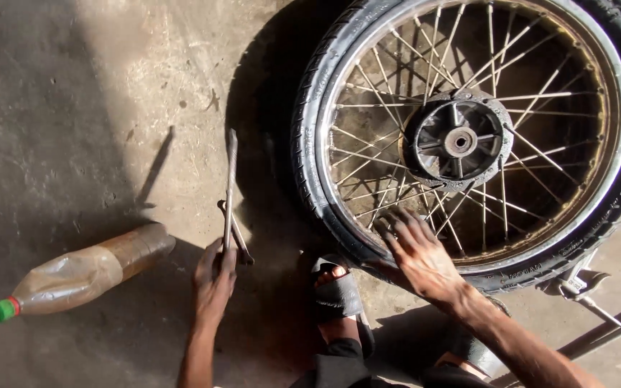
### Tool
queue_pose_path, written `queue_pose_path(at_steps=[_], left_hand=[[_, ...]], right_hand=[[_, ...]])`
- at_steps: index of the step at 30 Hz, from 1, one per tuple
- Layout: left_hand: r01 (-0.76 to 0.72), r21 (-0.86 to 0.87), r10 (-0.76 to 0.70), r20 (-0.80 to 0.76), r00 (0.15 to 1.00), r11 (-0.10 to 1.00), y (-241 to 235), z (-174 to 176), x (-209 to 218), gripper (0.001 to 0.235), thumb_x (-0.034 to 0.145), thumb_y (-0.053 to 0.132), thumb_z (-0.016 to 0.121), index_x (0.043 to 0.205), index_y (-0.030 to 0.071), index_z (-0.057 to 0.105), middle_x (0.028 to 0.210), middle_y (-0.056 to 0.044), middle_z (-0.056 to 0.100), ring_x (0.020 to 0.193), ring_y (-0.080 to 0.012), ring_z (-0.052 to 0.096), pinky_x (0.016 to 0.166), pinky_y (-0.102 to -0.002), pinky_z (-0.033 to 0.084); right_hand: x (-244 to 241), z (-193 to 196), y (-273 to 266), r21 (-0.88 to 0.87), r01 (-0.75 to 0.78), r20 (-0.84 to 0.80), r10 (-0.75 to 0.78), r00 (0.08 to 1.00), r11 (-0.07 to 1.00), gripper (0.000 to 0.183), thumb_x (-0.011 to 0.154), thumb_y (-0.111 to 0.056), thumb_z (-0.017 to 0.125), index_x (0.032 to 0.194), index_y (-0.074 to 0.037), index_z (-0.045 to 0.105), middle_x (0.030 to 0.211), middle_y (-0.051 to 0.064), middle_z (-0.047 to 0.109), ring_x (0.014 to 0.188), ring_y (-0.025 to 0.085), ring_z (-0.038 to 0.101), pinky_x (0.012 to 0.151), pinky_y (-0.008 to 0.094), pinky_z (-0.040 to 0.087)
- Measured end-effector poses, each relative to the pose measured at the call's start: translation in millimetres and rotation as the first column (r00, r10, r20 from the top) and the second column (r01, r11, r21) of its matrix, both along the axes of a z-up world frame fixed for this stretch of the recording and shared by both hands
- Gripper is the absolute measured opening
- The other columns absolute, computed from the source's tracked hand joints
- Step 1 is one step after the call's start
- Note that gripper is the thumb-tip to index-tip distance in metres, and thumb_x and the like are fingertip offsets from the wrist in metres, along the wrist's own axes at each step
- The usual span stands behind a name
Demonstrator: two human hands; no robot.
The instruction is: The person uses tire levers to pry the tire bead off the rim and then removes the tire from the wheel. They then use an air hose to inflate the tire.
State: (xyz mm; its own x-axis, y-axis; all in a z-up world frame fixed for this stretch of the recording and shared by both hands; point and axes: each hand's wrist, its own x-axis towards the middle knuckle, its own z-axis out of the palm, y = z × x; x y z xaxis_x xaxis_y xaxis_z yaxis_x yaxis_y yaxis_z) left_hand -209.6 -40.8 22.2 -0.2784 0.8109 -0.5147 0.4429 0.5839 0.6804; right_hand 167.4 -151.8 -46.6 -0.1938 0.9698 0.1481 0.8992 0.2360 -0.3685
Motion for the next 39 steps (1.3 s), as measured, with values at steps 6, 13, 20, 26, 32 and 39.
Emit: queue_pose_path(at_steps=[6, 13, 20, 26, 32, 39], left_hand=[[0.609, -0.253, -0.659, -0.308, 0.686, 0.752, -25, 93, -20, 0.038, 0.083, 0.037, 0.076, 0.118, 0.022, 0.077, 0.111, 0.002, 0.085, 0.101, -0.0134, 0.082, 0.088, -0.028, 0.061], [0.864, -0.469, -0.605, -0.747, -0.277, 0.184, 2, 144, 9, 0.068, 0.090, 0.030, 0.062, 0.155, 0.033, 0.043, 0.100, -0.002, 0.062, 0.076, -0.0172, 0.065, 0.051, -0.037, 0.055], [0.989, 0.097, -0.795, -0.589, 0.148, 0.112, 45, 191, 38, 0.040, 0.088, 0.012, 0.076, 0.127, 0.010, 0.069, 0.101, -0.003, 0.075, 0.083, -0.0138, 0.074, 0.078, -0.031, 0.061], [0.997, 0.073, -0.787, -0.616, 0.041, -0.005, 58, 197, 50, 0.036, 0.086, 0.008, 0.079, 0.120, 0.005, 0.069, 0.094, -0.008, 0.074, 0.077, -0.0172, 0.074, 0.075, -0.030, 0.061], [0.996, 0.088, -0.848, -0.528, 0.031, -0.018, 44, 203, 66, 0.042, 0.085, 0.008, 0.078, 0.125, 0.001, 0.065, 0.096, -0.010, 0.076, 0.075, -0.0176, 0.075, 0.073, -0.030, 0.068], [0.872, 0.226, -0.807, -0.333, 0.488, 0.435, 29, 140, 0, 0.032, 0.086, 0.003, 0.074, 0.117, -0.002, 0.069, 0.110, -0.015, 0.077, 0.080, -0.0160, 0.082, 0.075, -0.023, 0.071]], right_hand=[[-29, -7, 88, -0.659, -0.087, -0.182, -0.046, 0.982, 0.747, 0.108, 0.090, -0.083, 0.036, 0.163, -0.009, 0.008, 0.169, 0.018, 0.010, 0.156, 0.041, 0.004, 0.122, 0.060, 0.011], [-34, -12, 115, -0.846, -0.048, -0.163, -0.172, 0.972, 0.531, 0.136, 0.066, -0.093, 0.060, 0.164, -0.017, 0.004, 0.162, 0.022, 0.027, 0.157, 0.044, 0.001, 0.127, 0.061, -0.002], [-37, -12, 114, -0.853, -0.024, -0.154, -0.209, 0.966, 0.521, 0.134, 0.065, -0.092, 0.062, 0.163, -0.017, 0.010, 0.152, 0.023, 0.045, 0.158, 0.043, 0.011, 0.128, 0.059, -0.002], [-34, 4, 115, -0.870, -0.024, -0.153, -0.224, 0.963, 0.493, 0.135, 0.067, -0.089, 0.066, 0.163, -0.012, 0.010, 0.128, 0.029, 0.063, 0.152, 0.037, 0.032, 0.122, 0.056, 0.032], [-37, -10, 105, -0.779, -0.031, -0.215, -0.221, 0.951, 0.626, 0.131, 0.067, -0.092, 0.065, 0.158, -0.009, 0.020, 0.154, 0.024, 0.043, 0.156, 0.046, 0.013, 0.127, 0.059, 0.000], [-36, -17, 100, -0.721, 0.012, -0.224, -0.249, 0.942, 0.692, 0.129, 0.067, -0.093, 0.068, 0.153, -0.003, 0.033, 0.158, 0.025, 0.037, 0.153, 0.046, 0.021, 0.125, 0.060, 0.008]])
